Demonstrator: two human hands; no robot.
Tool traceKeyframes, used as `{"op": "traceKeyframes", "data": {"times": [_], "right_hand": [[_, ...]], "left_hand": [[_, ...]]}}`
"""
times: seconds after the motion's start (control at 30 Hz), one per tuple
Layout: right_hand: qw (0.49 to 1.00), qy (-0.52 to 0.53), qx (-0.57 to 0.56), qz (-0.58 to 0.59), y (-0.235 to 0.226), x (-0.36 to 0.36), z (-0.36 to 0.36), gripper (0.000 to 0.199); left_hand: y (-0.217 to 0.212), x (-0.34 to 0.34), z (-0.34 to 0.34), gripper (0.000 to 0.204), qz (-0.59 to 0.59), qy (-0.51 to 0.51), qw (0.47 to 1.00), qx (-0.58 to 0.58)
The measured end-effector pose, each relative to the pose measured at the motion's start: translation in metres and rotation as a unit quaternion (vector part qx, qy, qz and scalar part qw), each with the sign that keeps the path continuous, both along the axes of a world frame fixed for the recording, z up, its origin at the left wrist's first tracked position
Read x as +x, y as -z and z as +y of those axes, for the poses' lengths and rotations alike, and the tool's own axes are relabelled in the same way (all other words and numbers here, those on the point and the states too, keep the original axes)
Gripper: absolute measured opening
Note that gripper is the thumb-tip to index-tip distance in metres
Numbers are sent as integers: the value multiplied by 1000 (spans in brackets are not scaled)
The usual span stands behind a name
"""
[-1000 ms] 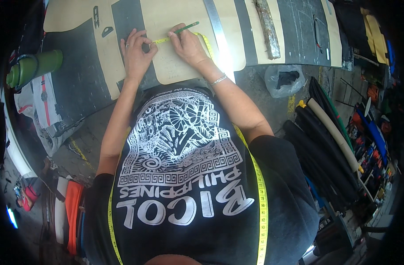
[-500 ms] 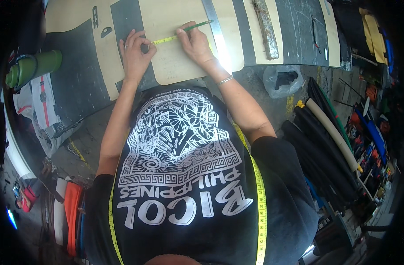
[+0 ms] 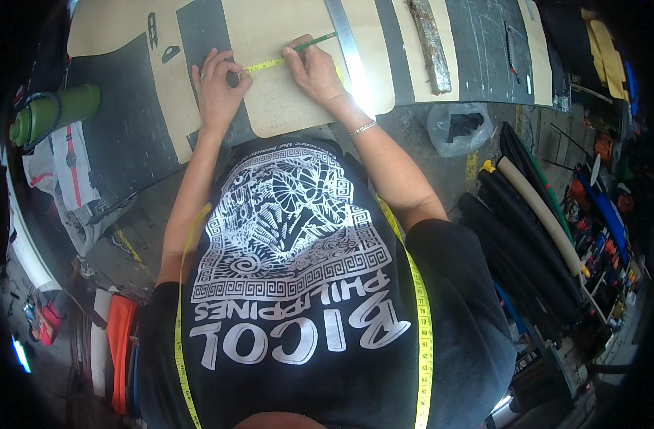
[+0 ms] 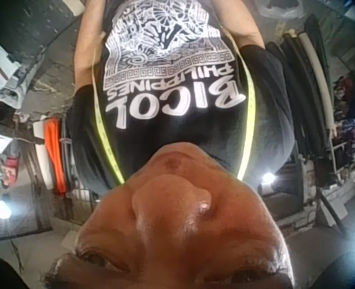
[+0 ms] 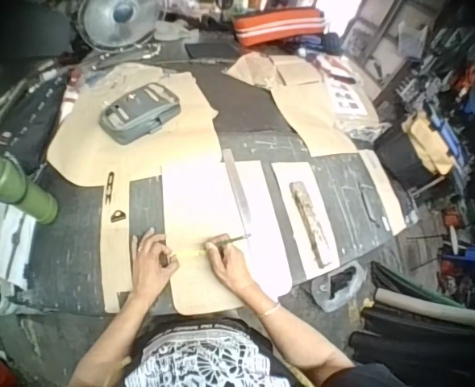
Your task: The person aligns cardboard patterns on a workbench, measures the cardboard pieces using a measuring tape and a metal ruler, and draws marks onto the cardboard with a pencil.
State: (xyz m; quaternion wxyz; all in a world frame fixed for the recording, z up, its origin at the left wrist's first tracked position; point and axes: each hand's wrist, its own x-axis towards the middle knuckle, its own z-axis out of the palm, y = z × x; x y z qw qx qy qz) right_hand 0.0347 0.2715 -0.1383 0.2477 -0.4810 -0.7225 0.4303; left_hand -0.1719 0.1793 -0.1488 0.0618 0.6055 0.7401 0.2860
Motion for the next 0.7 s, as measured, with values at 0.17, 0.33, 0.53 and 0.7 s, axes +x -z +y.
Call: {"op": "traceKeyframes", "data": {"times": [0.17, 0.33, 0.53, 0.7], "right_hand": [[1000, 4, 13, 16, 3, -1, 0, 26], [1000, 5, 10, -7, -4, -2, -1, 25], [999, 4, 31, -5, -7, -2, -3, 26], [998, 9, 63, 17, -2, -4, -5, 22]], "left_hand": [[0, 1, 1, 20, -4, -2, 1000, 2], [1, 0, 0, 20, -2, -2, 1000, 4], [0, 1, -1, 19, -4, 0, 1000, 2], [1, 0, -3, 18, -9, -1, 1000, -1]]}}
